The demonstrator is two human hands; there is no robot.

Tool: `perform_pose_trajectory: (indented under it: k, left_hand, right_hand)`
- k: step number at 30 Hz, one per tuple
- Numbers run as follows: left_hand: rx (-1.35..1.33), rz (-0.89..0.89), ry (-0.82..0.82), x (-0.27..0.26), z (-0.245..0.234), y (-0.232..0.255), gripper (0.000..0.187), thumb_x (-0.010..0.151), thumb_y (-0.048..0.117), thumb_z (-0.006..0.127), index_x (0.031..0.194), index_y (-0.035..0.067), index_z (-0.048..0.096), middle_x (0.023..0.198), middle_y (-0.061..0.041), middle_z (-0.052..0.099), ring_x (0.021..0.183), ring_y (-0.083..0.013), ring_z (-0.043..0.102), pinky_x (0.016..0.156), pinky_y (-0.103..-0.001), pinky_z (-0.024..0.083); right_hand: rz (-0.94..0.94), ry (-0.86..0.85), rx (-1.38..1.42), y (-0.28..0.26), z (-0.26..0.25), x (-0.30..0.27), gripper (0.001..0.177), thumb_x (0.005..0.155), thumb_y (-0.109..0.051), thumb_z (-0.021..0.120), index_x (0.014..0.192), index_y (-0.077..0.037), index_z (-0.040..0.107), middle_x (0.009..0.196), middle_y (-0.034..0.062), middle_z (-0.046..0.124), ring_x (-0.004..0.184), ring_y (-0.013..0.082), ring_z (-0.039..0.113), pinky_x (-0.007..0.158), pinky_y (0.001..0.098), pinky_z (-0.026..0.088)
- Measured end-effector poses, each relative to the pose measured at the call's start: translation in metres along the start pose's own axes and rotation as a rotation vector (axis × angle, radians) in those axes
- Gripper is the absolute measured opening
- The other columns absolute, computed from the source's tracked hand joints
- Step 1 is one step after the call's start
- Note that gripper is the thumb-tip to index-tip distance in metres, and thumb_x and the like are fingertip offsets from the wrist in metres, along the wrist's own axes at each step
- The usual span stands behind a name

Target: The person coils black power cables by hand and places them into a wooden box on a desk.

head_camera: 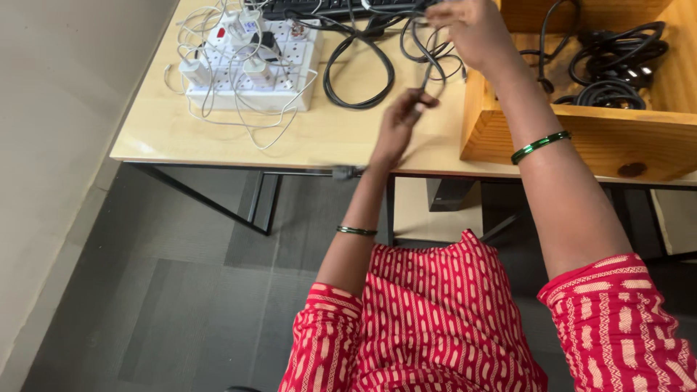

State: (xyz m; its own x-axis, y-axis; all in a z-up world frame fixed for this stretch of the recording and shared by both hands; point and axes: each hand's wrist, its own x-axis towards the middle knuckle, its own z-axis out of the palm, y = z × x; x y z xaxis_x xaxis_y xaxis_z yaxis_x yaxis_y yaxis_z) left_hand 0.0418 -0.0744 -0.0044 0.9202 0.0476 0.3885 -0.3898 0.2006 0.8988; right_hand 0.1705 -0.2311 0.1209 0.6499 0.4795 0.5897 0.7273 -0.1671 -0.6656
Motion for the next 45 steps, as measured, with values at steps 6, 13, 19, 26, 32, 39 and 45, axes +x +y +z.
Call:
perform_pose_trajectory:
  k: [6,13,19,26,32,39,45]
  left_hand:
    - [-0.074,-0.038,-0.012,-0.010,-0.058,0.050,0.015,0.102,-0.004,0.049,0.099,0.010,0.054,0.117,-0.010,0.074,0.116,-0.0184,0.064,0.109,-0.035,0.046]
    - [0.332,-0.005,-0.193,-0.019,-0.029,0.103,0.027,0.100,-0.015,0.050,0.118,0.002,0.061,0.111,-0.006,0.061,0.108,-0.0174,0.057,0.096,-0.031,0.051]
    - [0.358,0.164,-0.162,-0.027,-0.006,0.132,0.036,0.093,-0.021,0.049,0.120,0.000,0.061,0.110,-0.008,0.065,0.108,-0.0175,0.066,0.095,-0.034,0.055]
    - [-0.430,0.330,0.242,-0.013,-0.017,0.132,0.018,0.101,-0.008,0.050,0.116,0.001,0.056,0.101,-0.002,0.064,0.085,-0.0150,0.063,0.085,-0.034,0.054]
    - [-0.698,0.414,-0.002,-0.022,-0.034,0.168,0.041,0.116,0.035,0.044,0.129,0.001,0.064,0.065,0.005,0.036,0.054,-0.0090,0.026,0.054,-0.028,0.023]
    - [-0.127,-0.053,-0.220,-0.038,-0.022,0.177,0.057,0.111,0.046,0.050,0.125,-0.006,0.070,0.061,0.006,0.029,0.053,-0.0076,0.024,0.052,-0.028,0.019]
    - [0.000,-0.017,-0.414,-0.038,0.004,0.186,0.079,0.110,0.061,0.034,0.117,-0.006,0.076,0.057,0.008,0.037,0.049,-0.0028,0.032,0.050,-0.021,0.025]
  right_hand:
    - [0.165,-0.091,-0.493,-0.025,0.006,-0.005,0.042,0.107,-0.026,0.067,0.133,0.003,0.054,0.126,0.0227,0.065,0.113,0.0387,0.066,0.092,0.0477,0.054]
    - [0.069,-0.249,-0.337,-0.029,0.013,-0.004,0.107,0.070,-0.065,0.084,0.155,-0.012,0.048,0.126,0.0241,0.067,0.119,0.0389,0.064,0.096,0.0471,0.051]
    - [0.055,-0.351,-0.318,-0.044,0.012,-0.005,0.088,0.068,-0.036,0.086,0.148,-0.019,0.054,0.130,0.0119,0.075,0.121,0.0294,0.070,0.099,0.0428,0.055]
    - [0.294,-0.545,-0.804,-0.055,0.020,-0.005,0.098,0.071,-0.019,0.084,0.157,-0.018,0.036,0.109,0.0170,0.074,0.103,0.0376,0.069,0.083,0.0507,0.056]
    - [0.137,-0.327,-0.842,-0.040,0.022,-0.005,0.077,0.078,-0.004,0.076,0.149,-0.009,0.045,0.117,0.0207,0.070,0.109,0.0409,0.066,0.084,0.0549,0.053]
    - [-0.275,-0.170,-0.438,-0.060,0.011,-0.002,0.080,0.080,-0.023,0.087,0.149,-0.008,0.049,0.130,0.0212,0.064,0.117,0.0414,0.061,0.097,0.0526,0.051]
    - [-0.127,-0.163,-0.338,-0.036,0.013,0.000,0.009,0.108,-0.007,0.065,0.115,-0.005,0.070,0.104,0.0094,0.071,0.095,0.0248,0.073,0.081,0.0378,0.058]
